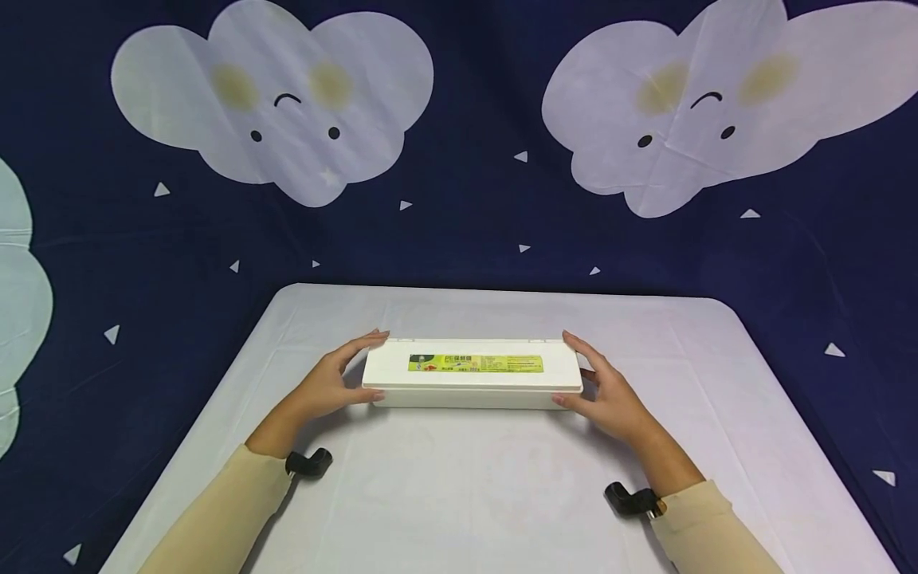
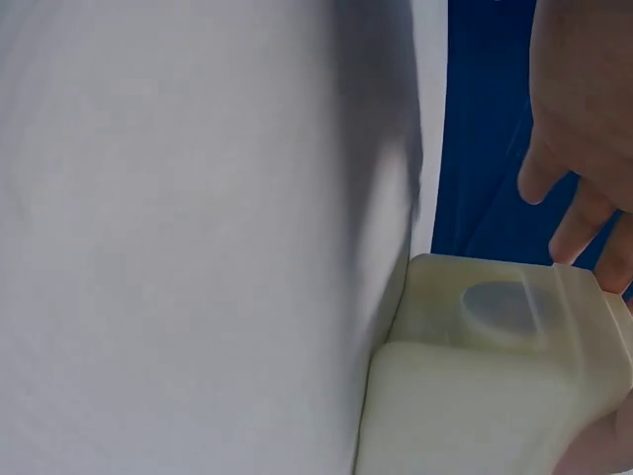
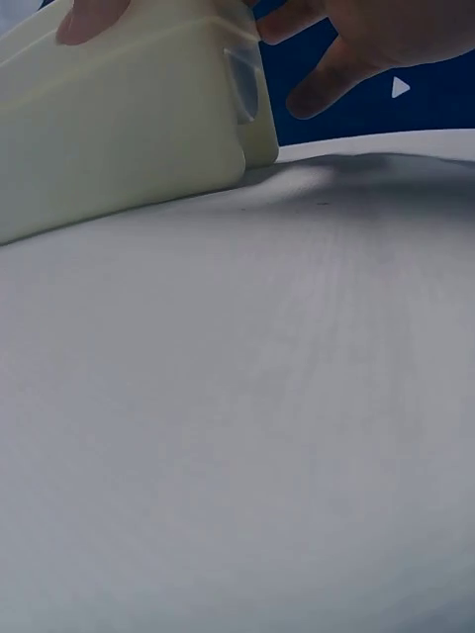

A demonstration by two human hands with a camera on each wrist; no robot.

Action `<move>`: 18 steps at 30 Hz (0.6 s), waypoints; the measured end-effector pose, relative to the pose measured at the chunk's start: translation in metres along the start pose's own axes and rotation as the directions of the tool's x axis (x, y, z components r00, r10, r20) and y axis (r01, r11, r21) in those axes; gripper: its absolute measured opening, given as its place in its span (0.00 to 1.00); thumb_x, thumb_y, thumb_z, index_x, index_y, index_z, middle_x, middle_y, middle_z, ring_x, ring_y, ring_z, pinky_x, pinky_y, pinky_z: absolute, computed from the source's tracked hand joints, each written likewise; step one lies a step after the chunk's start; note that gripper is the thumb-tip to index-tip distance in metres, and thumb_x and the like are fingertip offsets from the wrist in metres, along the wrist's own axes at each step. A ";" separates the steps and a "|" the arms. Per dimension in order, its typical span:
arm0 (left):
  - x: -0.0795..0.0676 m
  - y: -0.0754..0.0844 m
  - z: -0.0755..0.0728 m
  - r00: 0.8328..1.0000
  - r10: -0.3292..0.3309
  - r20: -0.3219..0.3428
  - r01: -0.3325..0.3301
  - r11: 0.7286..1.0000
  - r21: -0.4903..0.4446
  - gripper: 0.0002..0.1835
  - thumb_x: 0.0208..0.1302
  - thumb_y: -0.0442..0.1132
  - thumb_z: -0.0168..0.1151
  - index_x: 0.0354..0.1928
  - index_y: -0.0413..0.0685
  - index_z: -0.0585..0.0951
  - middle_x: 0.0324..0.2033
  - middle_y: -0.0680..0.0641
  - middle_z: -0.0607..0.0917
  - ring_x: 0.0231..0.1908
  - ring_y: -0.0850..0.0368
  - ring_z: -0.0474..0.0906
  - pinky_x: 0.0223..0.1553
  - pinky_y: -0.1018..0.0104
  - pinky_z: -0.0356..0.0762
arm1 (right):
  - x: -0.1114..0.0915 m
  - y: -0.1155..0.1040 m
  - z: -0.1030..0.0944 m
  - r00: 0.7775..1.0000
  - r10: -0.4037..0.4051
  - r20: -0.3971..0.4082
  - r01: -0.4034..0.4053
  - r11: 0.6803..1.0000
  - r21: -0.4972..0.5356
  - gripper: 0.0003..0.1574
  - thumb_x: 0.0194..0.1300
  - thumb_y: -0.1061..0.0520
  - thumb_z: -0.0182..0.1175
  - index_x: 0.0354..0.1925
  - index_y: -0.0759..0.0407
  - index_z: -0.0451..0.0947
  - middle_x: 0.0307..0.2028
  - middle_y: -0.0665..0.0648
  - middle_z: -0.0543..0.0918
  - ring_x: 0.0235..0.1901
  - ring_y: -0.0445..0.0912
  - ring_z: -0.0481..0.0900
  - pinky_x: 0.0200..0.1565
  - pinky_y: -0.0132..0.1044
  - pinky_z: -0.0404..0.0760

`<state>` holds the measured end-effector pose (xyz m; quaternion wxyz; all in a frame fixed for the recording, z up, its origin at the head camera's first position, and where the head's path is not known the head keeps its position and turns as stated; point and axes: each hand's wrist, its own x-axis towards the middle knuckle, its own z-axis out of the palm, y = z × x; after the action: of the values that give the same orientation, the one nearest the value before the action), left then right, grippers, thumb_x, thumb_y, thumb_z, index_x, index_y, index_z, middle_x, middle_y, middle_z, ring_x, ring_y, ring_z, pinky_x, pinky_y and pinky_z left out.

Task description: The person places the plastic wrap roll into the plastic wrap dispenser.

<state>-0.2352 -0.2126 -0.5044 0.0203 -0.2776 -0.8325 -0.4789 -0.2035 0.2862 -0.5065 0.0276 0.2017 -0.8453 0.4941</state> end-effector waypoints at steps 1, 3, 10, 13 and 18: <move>-0.001 0.000 0.001 1.000 0.004 0.000 -0.004 1.000 -0.013 0.49 0.48 0.42 0.89 0.74 0.57 0.74 0.76 0.57 0.69 0.78 0.53 0.56 0.77 0.42 0.52 | 0.000 0.000 0.000 1.000 0.005 -0.003 -0.005 1.000 -0.003 0.63 0.60 0.58 0.81 0.83 0.45 0.57 0.81 0.53 0.57 0.64 0.66 0.75 0.65 0.32 0.71; -0.002 -0.001 0.002 1.000 0.010 -0.002 -0.010 0.999 -0.050 0.49 0.49 0.39 0.89 0.74 0.55 0.74 0.76 0.56 0.69 0.78 0.53 0.56 0.77 0.44 0.52 | 0.001 0.002 0.001 1.000 0.003 -0.005 -0.003 1.000 -0.004 0.63 0.59 0.58 0.81 0.83 0.46 0.57 0.81 0.52 0.57 0.66 0.66 0.74 0.65 0.31 0.71; -0.004 0.008 0.006 1.000 0.001 -0.023 -0.005 0.986 -0.164 0.48 0.48 0.28 0.86 0.73 0.42 0.73 0.76 0.50 0.68 0.77 0.50 0.57 0.77 0.52 0.53 | 0.003 0.010 0.005 1.000 -0.020 -0.017 0.021 0.999 0.040 0.65 0.58 0.62 0.81 0.84 0.47 0.55 0.82 0.52 0.55 0.67 0.65 0.72 0.60 0.24 0.73; -0.003 0.010 0.010 0.999 -0.021 -0.045 0.013 0.984 -0.180 0.49 0.48 0.24 0.84 0.74 0.37 0.71 0.76 0.46 0.68 0.77 0.48 0.58 0.77 0.51 0.55 | 0.004 0.011 0.008 0.999 -0.046 -0.024 0.048 0.995 0.092 0.66 0.57 0.67 0.80 0.84 0.51 0.55 0.82 0.57 0.54 0.72 0.63 0.65 0.60 0.24 0.74; -0.003 -0.004 0.019 0.996 -0.050 -0.070 0.032 0.972 -0.232 0.52 0.49 0.24 0.84 0.77 0.46 0.69 0.76 0.49 0.67 0.76 0.50 0.59 0.74 0.53 0.61 | 0.004 0.008 0.014 0.998 -0.057 -0.021 0.060 0.976 0.208 0.67 0.57 0.72 0.78 0.84 0.55 0.51 0.81 0.63 0.51 0.76 0.55 0.57 0.62 0.28 0.76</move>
<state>-0.2307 -0.2003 -0.5184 0.0096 -0.2425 -0.7754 -0.5830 -0.2081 0.2768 -0.5192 0.0274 0.2245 -0.7824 0.5803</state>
